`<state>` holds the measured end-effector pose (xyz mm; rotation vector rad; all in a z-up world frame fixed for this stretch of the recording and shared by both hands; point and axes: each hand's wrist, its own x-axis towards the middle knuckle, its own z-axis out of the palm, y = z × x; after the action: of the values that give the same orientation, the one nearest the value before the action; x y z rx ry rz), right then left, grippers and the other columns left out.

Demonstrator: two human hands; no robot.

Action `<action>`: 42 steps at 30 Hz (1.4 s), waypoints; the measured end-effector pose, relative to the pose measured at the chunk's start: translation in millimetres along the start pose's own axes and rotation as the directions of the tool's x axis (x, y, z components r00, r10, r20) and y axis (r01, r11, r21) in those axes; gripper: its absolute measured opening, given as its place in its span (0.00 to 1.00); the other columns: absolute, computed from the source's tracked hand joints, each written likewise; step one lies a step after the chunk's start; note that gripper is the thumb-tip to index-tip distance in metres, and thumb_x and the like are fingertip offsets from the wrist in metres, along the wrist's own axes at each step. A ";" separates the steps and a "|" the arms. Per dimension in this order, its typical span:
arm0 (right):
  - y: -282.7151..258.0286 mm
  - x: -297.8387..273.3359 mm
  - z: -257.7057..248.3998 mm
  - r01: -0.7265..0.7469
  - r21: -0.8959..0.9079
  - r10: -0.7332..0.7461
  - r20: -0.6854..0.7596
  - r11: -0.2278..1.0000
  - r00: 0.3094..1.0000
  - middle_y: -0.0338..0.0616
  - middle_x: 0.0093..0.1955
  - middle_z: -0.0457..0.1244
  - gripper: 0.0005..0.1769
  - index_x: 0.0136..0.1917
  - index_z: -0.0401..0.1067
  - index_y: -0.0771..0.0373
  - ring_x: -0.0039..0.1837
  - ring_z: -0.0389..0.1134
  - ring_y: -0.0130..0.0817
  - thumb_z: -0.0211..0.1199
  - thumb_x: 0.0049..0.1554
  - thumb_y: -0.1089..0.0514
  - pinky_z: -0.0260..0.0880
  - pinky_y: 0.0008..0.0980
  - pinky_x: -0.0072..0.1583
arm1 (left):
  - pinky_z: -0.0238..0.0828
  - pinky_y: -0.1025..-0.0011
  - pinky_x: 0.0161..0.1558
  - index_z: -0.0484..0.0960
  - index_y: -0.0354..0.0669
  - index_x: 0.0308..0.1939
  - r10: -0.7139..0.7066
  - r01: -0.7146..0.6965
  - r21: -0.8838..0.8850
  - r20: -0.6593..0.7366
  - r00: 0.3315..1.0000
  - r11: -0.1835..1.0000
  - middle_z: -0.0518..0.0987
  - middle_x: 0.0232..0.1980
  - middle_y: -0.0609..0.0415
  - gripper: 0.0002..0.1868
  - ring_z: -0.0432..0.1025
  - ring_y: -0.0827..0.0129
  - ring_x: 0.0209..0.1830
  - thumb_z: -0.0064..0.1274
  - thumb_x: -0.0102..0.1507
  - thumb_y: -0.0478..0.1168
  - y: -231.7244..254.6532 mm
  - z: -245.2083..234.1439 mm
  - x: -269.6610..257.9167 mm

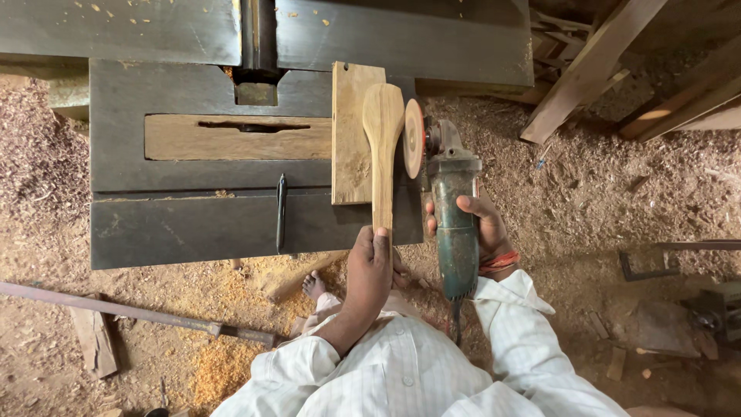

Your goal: The person uses an angle grinder with a sanding disc to smooth the surface and edges of a wooden spoon. They hold the spoon with one hand and operate the tool with the other, rotating the spoon to access different areas.

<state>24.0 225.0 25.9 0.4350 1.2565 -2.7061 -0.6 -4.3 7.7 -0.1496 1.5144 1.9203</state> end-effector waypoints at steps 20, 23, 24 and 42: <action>-22.2 23.4 -9.1 -0.071 -0.019 0.072 0.052 0.997 0.996 0.57 0.53 0.66 0.35 0.63 0.62 0.76 0.49 0.74 0.43 0.72 0.56 0.49 0.80 0.39 0.50 | 0.61 0.78 0.13 0.74 0.39 0.47 -0.004 0.007 -0.095 0.038 0.999 0.995 0.73 0.21 0.56 0.19 0.65 0.76 0.10 0.39 0.72 0.52 -22.9 -26.8 1.1; -22.1 25.8 -3.0 -0.067 -0.020 0.068 0.040 0.998 0.997 0.56 0.53 0.66 0.34 0.63 0.61 0.72 0.49 0.74 0.42 0.72 0.55 0.50 0.80 0.39 0.49 | 0.62 0.77 0.13 0.74 0.40 0.47 0.014 -0.009 -0.116 0.042 0.999 0.993 0.72 0.21 0.56 0.19 0.65 0.76 0.10 0.39 0.73 0.52 -21.2 -25.9 0.3; -20.6 23.1 -0.8 -0.055 -0.021 0.056 0.036 0.998 0.998 0.57 0.52 0.66 0.34 0.64 0.61 0.71 0.48 0.74 0.42 0.72 0.54 0.50 0.79 0.38 0.49 | 0.63 0.77 0.13 0.74 0.39 0.46 0.012 -0.008 -0.113 0.037 0.999 0.994 0.72 0.20 0.56 0.19 0.66 0.76 0.10 0.39 0.73 0.52 -20.8 -25.0 1.4; 4.4 -71.1 -10.4 0.064 0.058 -0.064 -0.005 0.996 0.998 0.57 0.53 0.64 0.41 0.70 0.57 0.72 0.49 0.72 0.43 0.73 0.53 0.53 0.79 0.39 0.48 | 0.63 0.79 0.25 0.77 0.36 0.57 0.216 -0.221 -0.026 -0.116 0.969 0.975 0.71 0.27 0.58 0.20 0.64 0.79 0.23 0.38 0.76 0.48 -29.0 -39.6 -13.2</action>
<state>94.7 229.6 38.4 0.4121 1.2155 -2.8025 13.6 -42.8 -22.3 -0.1137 1.6251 2.1479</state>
